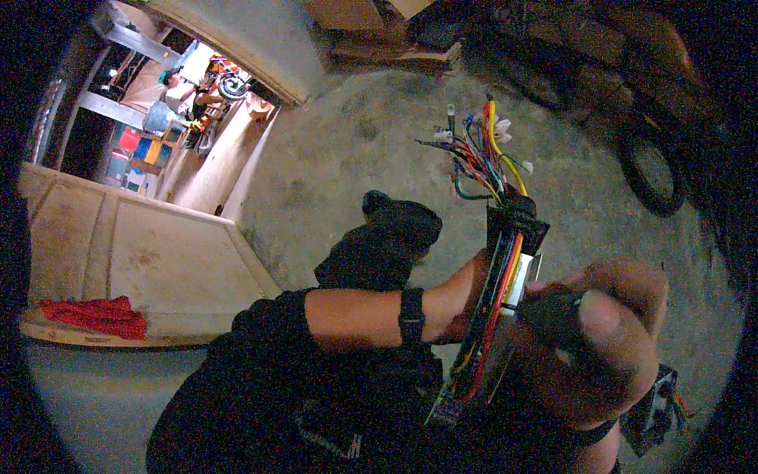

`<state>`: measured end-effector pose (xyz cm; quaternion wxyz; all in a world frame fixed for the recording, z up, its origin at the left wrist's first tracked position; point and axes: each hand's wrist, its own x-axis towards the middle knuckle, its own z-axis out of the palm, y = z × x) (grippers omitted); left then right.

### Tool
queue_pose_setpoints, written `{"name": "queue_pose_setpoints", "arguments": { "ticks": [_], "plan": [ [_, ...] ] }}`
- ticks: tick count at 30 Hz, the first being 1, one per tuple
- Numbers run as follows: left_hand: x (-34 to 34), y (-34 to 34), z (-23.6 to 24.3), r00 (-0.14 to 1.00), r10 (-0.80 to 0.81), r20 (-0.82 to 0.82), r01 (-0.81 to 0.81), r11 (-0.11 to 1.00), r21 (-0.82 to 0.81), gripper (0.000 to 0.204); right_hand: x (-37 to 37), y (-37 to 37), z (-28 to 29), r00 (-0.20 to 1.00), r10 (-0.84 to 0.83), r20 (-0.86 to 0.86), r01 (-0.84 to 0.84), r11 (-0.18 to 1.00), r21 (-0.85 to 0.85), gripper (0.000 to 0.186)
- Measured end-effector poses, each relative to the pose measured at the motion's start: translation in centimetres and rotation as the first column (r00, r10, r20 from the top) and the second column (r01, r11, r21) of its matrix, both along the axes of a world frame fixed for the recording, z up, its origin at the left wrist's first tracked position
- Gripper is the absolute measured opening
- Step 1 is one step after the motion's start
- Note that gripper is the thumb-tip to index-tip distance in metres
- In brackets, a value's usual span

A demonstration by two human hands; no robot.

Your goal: Repairing or inspecting an electric vehicle controller by removing screws and checking wiring.

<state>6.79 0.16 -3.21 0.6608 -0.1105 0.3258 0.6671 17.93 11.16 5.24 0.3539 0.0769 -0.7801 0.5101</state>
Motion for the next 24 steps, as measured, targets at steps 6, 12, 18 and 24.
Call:
{"name": "queue_pose_setpoints", "arguments": {
  "ticks": [6, 12, 18, 24],
  "plan": [
    [-0.4, -0.5, -0.9, 0.998, 0.022, 0.051, -0.024, 0.999, 0.036, 0.044, -1.0, -1.6, 1.9, 0.961, -0.263, -0.089, 0.277, 0.932, 0.232, 0.069],
    [-0.4, -0.2, -1.2, 0.997, 0.048, 0.065, -0.049, 0.999, 0.013, 0.039, -0.7, -1.6, 0.9, 0.948, -0.303, -0.093, 0.317, 0.896, 0.312, 0.066],
    [-1.2, 0.2, -2.7, 0.998, 0.021, 0.057, -0.021, 1.0, -0.013, 0.05, -1.8, -0.4, -0.1, 0.973, -0.165, -0.163, 0.198, 0.958, 0.208, 0.052],
    [-0.5, 0.2, 0.0, 0.998, 0.023, -0.06, -0.018, 0.996, 0.082, 0.05, -0.2, -1.1, 0.7, 0.992, 0.128, 0.014, -0.094, 0.794, -0.6, 0.048]
  ]
}}
